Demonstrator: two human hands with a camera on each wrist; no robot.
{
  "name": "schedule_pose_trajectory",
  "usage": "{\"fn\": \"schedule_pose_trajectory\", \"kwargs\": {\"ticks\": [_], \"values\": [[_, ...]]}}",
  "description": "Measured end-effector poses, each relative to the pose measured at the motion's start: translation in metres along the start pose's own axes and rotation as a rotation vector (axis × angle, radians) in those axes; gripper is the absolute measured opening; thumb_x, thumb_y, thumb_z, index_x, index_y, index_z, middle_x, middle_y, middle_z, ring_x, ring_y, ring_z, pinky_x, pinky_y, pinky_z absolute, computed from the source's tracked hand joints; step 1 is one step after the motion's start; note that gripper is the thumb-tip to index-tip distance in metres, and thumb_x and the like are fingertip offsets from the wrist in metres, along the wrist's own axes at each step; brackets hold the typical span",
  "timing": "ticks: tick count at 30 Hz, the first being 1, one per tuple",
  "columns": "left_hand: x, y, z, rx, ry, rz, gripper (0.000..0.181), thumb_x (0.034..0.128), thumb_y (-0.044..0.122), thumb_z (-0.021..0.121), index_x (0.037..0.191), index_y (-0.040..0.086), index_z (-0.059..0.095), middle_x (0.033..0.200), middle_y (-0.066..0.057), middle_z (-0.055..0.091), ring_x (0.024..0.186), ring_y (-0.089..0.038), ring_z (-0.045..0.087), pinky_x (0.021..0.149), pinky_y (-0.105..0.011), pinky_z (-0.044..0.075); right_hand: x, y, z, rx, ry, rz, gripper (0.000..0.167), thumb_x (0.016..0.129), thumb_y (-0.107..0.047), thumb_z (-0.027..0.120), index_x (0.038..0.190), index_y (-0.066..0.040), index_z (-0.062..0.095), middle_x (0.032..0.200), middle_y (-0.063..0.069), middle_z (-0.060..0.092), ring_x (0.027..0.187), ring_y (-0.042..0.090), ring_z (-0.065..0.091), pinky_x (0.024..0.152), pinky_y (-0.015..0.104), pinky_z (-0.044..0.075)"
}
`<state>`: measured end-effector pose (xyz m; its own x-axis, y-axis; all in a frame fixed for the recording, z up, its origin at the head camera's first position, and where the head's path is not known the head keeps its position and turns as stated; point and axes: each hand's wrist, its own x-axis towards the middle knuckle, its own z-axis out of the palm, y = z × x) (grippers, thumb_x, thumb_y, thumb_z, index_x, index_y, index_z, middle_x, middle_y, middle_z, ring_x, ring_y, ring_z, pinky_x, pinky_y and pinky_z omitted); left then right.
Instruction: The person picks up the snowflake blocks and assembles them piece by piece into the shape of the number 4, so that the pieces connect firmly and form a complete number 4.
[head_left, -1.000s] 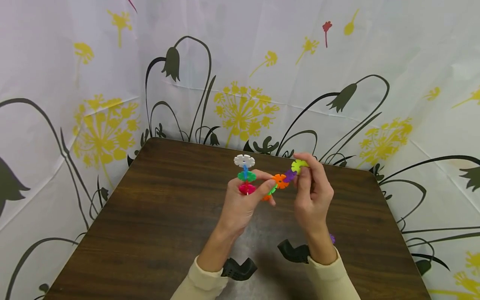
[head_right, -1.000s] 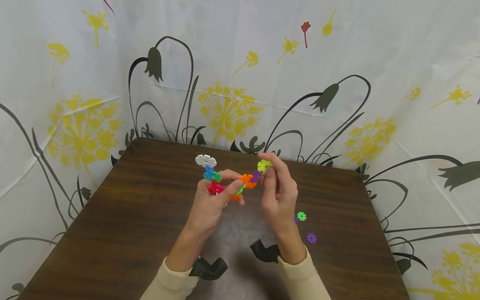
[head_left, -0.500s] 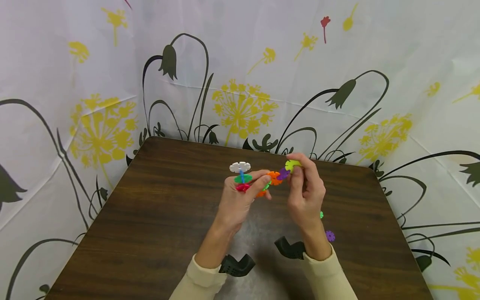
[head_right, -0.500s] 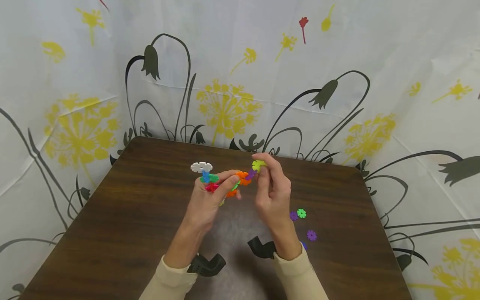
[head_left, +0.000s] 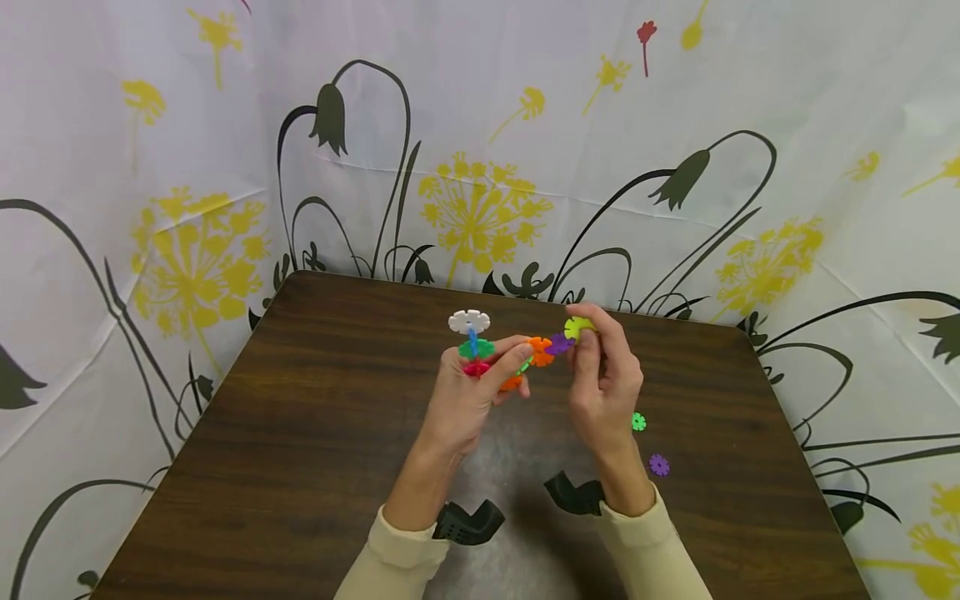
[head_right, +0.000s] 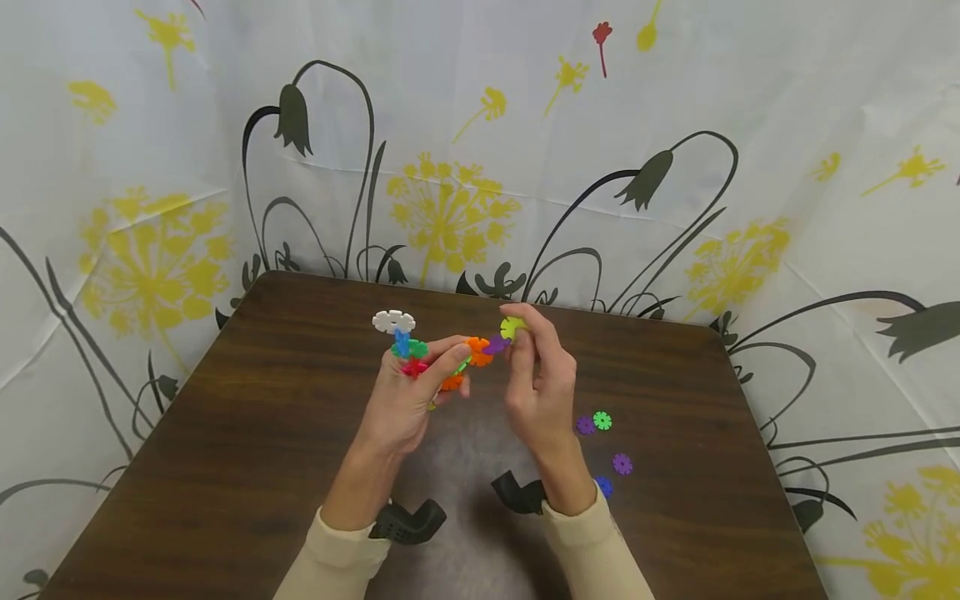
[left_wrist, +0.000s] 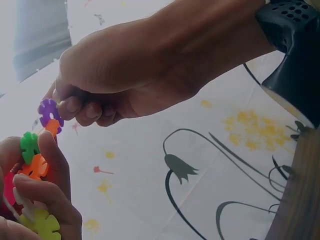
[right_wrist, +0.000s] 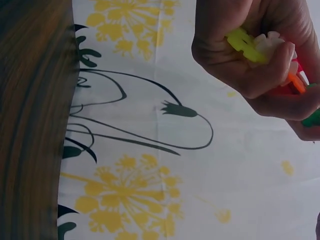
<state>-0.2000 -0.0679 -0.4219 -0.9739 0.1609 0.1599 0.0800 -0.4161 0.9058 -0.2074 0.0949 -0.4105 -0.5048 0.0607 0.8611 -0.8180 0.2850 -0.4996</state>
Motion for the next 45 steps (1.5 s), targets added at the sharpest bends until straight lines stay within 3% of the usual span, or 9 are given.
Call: {"fn": "schedule_pose_trajectory", "kwargs": {"ticks": [5,11,16,21,27,30,36,45], "values": [[0.001,0.001,0.001,-0.008,0.044,-0.009,0.024,0.1016,0.016,0.076,0.117,-0.002,0.08,0.087,0.001,0.078,0.06,-0.014,0.065,0.055,-0.022,0.036,-0.002,0.004,0.01,-0.011,0.059,0.006,0.022,0.109,0.005,0.051,0.125,0.012,0.064,0.071,0.011,0.048,0.057,0.009,0.04,0.053,0.018,0.036],[0.0,0.003,0.001,0.02,0.025,-0.014,0.026,0.1026,0.016,0.075,0.121,-0.002,0.079,0.098,0.0,0.08,0.06,-0.015,0.067,0.055,-0.021,0.038,-0.005,0.008,0.016,-0.009,0.107,0.028,0.023,0.111,0.0,0.05,0.126,0.011,0.063,0.071,0.013,0.047,0.059,0.011,0.042,0.055,0.016,0.038],[0.001,0.006,-0.003,0.059,-0.013,0.008,0.025,0.1022,0.015,0.076,0.121,0.0,0.079,0.102,-0.003,0.08,0.059,-0.017,0.069,0.053,-0.021,0.039,-0.003,0.01,0.01,0.007,0.047,0.029,0.025,0.11,0.004,0.049,0.128,0.011,0.063,0.075,0.012,0.047,0.061,0.01,0.04,0.056,0.017,0.037],[0.001,0.01,-0.008,0.013,-0.102,0.031,0.036,0.1044,0.022,0.072,0.137,0.006,0.066,0.112,-0.002,0.077,0.064,-0.018,0.074,0.049,-0.019,0.045,0.005,0.009,0.002,0.031,-0.013,0.028,0.028,0.109,0.005,0.047,0.132,0.011,0.063,0.075,0.012,0.049,0.063,0.01,0.044,0.059,0.018,0.042],[-0.002,0.016,-0.014,-0.083,-0.199,0.082,0.043,0.108,0.035,0.048,0.141,0.009,0.053,0.118,-0.002,0.068,0.066,-0.02,0.076,0.046,-0.02,0.05,0.01,0.003,-0.001,0.078,-0.038,0.05,0.028,0.109,0.004,0.047,0.13,0.012,0.064,0.077,0.013,0.052,0.065,0.011,0.049,0.061,0.018,0.046],[-0.002,0.017,-0.016,-0.097,-0.203,0.08,0.039,0.1081,0.035,0.039,0.134,0.014,0.059,0.12,-0.002,0.068,0.067,-0.021,0.077,0.047,-0.021,0.051,0.012,0.001,-0.003,0.095,-0.047,0.064,0.028,0.109,0.005,0.047,0.129,0.012,0.064,0.078,0.014,0.054,0.065,0.012,0.05,0.061,0.018,0.047],[-0.001,0.016,-0.017,-0.071,-0.193,0.031,0.041,0.1091,0.034,0.038,0.121,0.011,0.069,0.12,-0.005,0.066,0.065,-0.018,0.073,0.046,-0.02,0.049,0.01,0.001,-0.002,0.097,-0.056,0.084,0.029,0.108,0.007,0.047,0.131,0.012,0.063,0.078,0.015,0.055,0.066,0.012,0.052,0.063,0.017,0.049],[0.0,0.014,-0.013,-0.034,-0.208,0.033,0.045,0.111,0.029,0.041,0.134,-0.004,0.06,0.12,-0.007,0.066,0.066,-0.017,0.073,0.051,-0.021,0.053,0.015,0.001,-0.009,0.153,-0.079,0.106,0.03,0.106,0.007,0.048,0.131,0.012,0.064,0.076,0.014,0.058,0.063,0.012,0.054,0.06,0.02,0.049]]}}
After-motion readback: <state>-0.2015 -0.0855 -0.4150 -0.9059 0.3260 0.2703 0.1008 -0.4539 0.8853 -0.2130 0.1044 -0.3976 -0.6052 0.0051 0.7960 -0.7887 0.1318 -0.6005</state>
